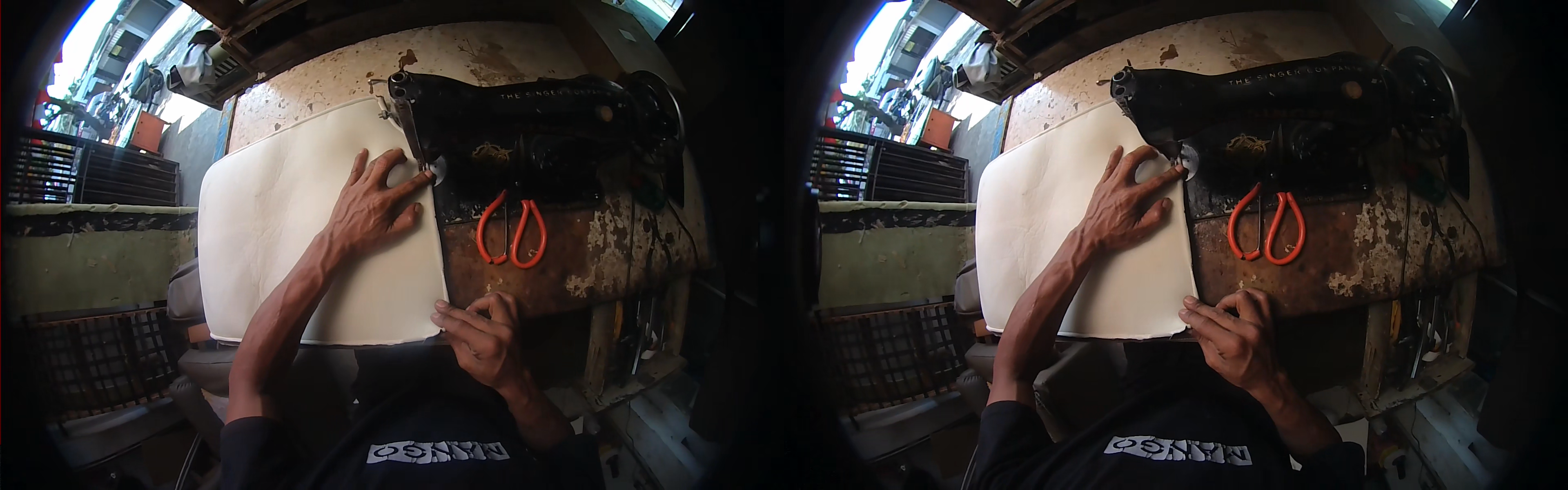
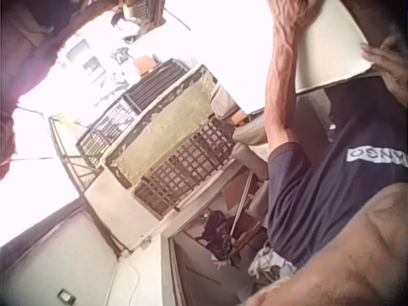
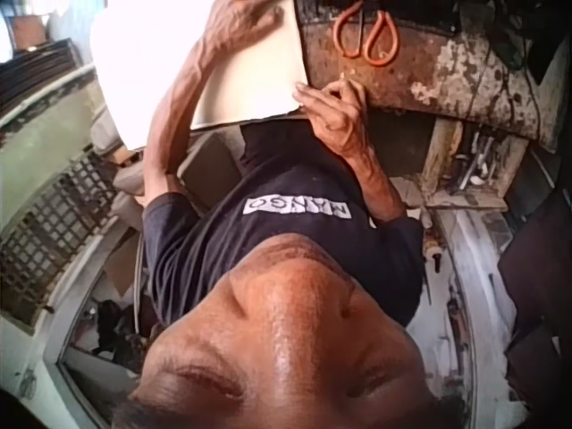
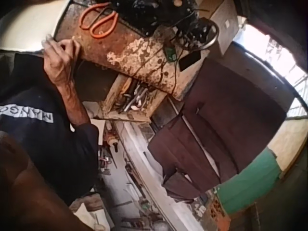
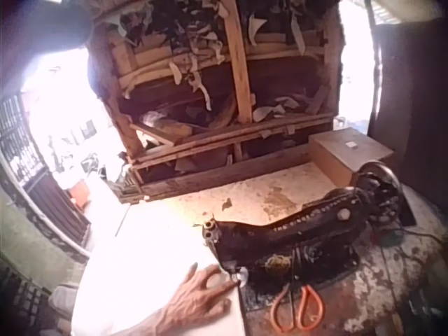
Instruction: The person handles several pieces of upholstery fabric by hand, aligning them together on a workbench. They then place the layered fabric under the needle of a sewing machine and sew along the edges to join them.
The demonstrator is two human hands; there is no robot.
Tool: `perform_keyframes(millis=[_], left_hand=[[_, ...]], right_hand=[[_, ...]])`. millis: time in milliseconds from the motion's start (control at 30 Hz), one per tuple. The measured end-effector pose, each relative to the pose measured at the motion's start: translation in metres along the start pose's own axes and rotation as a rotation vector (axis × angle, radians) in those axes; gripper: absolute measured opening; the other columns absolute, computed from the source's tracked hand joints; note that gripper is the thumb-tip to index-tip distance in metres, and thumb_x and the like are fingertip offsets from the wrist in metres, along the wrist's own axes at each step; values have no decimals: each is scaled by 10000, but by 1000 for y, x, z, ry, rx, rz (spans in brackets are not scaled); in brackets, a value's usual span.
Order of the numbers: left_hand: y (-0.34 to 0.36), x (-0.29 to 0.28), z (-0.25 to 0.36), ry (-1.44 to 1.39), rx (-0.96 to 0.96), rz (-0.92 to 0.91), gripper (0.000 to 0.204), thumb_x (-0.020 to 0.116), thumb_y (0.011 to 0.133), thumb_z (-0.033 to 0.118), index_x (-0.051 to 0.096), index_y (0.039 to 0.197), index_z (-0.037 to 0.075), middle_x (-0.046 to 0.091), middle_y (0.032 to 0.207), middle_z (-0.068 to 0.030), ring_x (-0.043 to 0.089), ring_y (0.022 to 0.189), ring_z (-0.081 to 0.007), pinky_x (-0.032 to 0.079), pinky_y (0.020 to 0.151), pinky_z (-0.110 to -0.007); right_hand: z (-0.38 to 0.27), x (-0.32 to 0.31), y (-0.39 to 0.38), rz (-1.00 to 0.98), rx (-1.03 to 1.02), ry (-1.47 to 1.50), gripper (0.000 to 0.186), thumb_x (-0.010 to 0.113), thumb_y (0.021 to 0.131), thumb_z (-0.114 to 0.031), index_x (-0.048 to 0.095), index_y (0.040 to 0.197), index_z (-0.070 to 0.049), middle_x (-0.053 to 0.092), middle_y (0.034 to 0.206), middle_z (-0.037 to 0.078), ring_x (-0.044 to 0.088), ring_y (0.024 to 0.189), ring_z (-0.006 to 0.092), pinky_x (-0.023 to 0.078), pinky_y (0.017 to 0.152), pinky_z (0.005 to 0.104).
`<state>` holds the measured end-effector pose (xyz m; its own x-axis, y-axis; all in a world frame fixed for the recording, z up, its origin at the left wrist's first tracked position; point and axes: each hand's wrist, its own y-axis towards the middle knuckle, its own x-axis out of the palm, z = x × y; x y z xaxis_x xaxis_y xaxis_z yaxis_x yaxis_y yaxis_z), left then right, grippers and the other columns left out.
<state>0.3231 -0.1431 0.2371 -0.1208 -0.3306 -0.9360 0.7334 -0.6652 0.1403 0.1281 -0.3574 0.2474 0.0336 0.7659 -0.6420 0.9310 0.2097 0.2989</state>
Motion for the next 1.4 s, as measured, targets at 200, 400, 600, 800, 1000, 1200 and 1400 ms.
perform_keyframes(millis=[200, 400, 600, 800, 1000, 1200, 1400], left_hand=[[6, -4, -4, 2, 55, 34, 484, 659, 883, 266, 660, 1363, 205, 496, 1405, -185, 484, 1354, -350, 212, 1229, -614], [-25, -11, 50, 132, 6, -46, 428, 685, 937, 253, 669, 1364, 225, 588, 1427, -82, 428, 1451, -307, 185, 1243, -603], [-67, -14, 97, 126, -93, -159, 546, 705, 932, 317, 587, 1454, 210, 534, 1520, -48, 374, 1491, -309, 142, 1251, -606], [-77, 1, 95, 120, -96, -87, 581, 717, 914, 344, 575, 1469, 243, 482, 1566, -44, 367, 1495, -313, 155, 1240, -621], [-79, 3, 92, 67, -87, -72, 598, 730, 896, 341, 577, 1468, 260, 471, 1577, -49, 353, 1503, -320, 161, 1233, -632], [-82, 4, 92, 69, -74, -60, 561, 698, 925, 387, 583, 1454, 239, 484, 1563, -38, 355, 1501, -316, 155, 1210, -686], [-84, 7, 92, 83, -62, -65, 580, 695, 925, 368, 558, 1475, 247, 461, 1581, -43, 332, 1515, -314, 133, 1237, -649]], right_hand=[[3, 5, 1, 40, -47, -22, 380, 818, 728, -56, 789, 1098, -142, 766, 1164, -40, 579, 802, 154, 423, 867, 349], [8, 9, -12, 91, -120, -49, 263, 838, 774, -106, 781, 1031, -111, 766, 1104, -20, 590, 828, 156, 476, 965, 448], [10, 18, -21, 190, -101, 94, 243, 837, 778, -62, 787, 1015, -83, 775, 1089, 33, 604, 777, 162, 503, 1021, 467], [17, 16, -22, 189, -173, 82, 224, 808, 783, -39, 765, 1003, -38, 768, 1064, 58, 616, 751, 171, 535, 987, 475], [22, 16, -22, 178, -239, 50, 179, 781, 799, -36, 750, 974, -16, 768, 1049, 79, 606, 706, 172, 542, 974, 475], [26, 19, -26, 161, -282, 10, 159, 758, 814, -44, 758, 972, -21, 770, 1057, 76, 606, 703, 170, 542, 955, 462], [23, 15, -35, 128, -290, -183, 155, 715, 872, -135, 786, 1001, -87, 773, 1109, 15, 590, 785, 150, 476, 956, 422]])
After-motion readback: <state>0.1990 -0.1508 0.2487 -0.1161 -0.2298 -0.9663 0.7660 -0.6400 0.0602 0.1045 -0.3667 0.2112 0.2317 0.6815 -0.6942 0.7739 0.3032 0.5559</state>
